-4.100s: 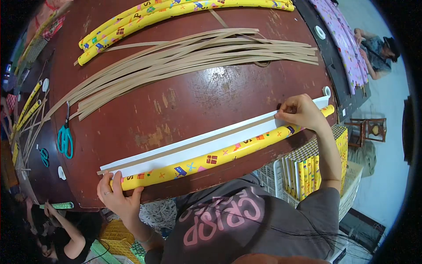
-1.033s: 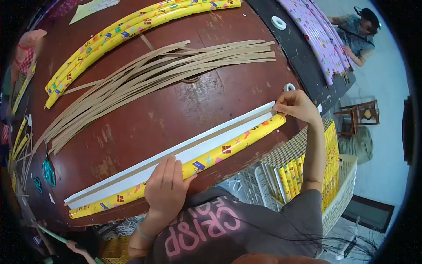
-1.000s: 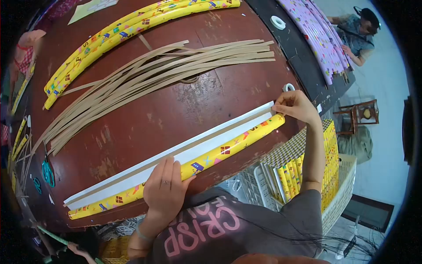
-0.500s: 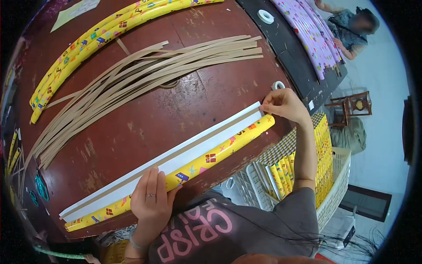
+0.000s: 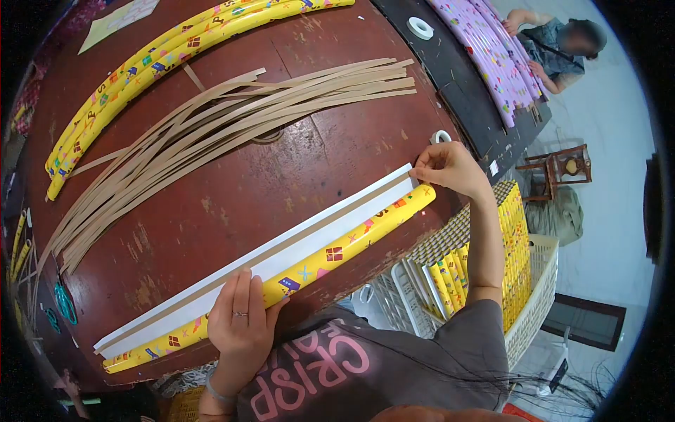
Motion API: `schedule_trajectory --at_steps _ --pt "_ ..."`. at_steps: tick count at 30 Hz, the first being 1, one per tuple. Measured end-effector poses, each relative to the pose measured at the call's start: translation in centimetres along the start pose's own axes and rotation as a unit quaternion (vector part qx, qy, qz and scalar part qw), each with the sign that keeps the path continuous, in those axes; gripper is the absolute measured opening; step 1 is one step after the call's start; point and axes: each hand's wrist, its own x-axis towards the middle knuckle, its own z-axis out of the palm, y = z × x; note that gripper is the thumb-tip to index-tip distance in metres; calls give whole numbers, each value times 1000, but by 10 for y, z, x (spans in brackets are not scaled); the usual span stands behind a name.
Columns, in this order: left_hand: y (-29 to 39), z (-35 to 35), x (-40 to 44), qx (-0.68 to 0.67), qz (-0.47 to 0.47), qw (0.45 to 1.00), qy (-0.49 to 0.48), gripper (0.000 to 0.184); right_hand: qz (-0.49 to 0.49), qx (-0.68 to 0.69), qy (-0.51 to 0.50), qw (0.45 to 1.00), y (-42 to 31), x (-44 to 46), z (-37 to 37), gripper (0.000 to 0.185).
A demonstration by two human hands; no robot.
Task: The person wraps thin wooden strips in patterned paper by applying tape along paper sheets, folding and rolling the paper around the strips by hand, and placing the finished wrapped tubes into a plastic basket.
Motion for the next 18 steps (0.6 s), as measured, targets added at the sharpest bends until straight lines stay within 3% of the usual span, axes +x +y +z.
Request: schedule_trajectory --at_steps 7,13,15,18 --pt "-1 1 -1 6 7 1000 13 51 -19 -15 21 999 0 -2 3 14" --pt "-6 12 -6 15 34 996 84 52 -35 -41 74 996 7 -7 0 18" --pt "0 6 -1 -6 -22 1000 13 50 -20 -22 154 988 8 -17 2 18" --pt "0 6 -1 -2 -7 999 41 50 -95 23 234 967 -26 -49 20 12"
